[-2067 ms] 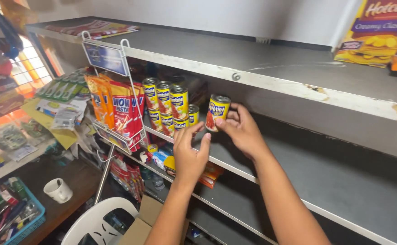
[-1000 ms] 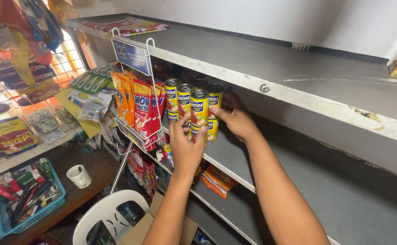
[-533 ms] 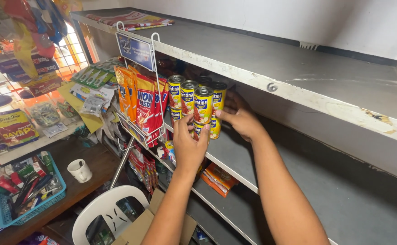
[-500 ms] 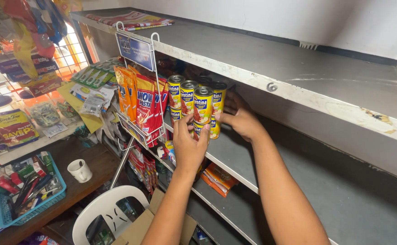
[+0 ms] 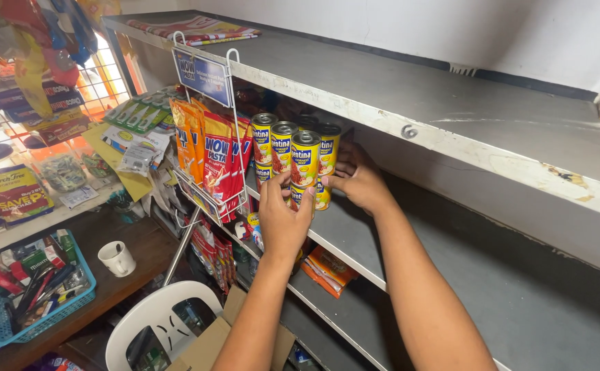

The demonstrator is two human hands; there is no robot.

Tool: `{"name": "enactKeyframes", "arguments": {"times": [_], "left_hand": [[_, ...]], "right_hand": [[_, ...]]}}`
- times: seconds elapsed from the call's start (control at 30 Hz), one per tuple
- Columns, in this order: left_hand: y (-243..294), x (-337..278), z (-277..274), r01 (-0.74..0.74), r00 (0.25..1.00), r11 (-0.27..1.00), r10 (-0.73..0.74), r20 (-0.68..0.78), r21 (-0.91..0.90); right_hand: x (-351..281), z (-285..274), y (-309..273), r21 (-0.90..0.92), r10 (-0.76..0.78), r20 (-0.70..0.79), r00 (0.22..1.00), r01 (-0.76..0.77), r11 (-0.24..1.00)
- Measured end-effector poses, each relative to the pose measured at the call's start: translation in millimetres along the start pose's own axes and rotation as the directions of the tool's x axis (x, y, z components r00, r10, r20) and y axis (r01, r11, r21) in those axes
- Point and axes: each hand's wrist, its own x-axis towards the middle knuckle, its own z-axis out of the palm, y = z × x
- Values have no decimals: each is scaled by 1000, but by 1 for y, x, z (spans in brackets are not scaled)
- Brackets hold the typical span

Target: Organizing and restocking various canned food items on retail shelves.

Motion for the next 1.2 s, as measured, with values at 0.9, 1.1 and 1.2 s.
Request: {"name": "enactKeyframes", "arguments": {"times": [0.9, 1.1, 1.2], "left_hand": [[6, -1, 0, 38, 999, 999, -38, -18, 31], [6, -2, 1, 49, 998, 998, -47, -32, 40], [7, -3, 2, 58, 998, 998, -57, -33, 15]], "right_hand": [[4, -7, 19, -53, -51, 61, 997, 54, 997], [4, -7, 18, -48, -53, 67, 996, 56, 997], [1, -5, 15, -44, -37, 60, 998, 40, 998]]}}
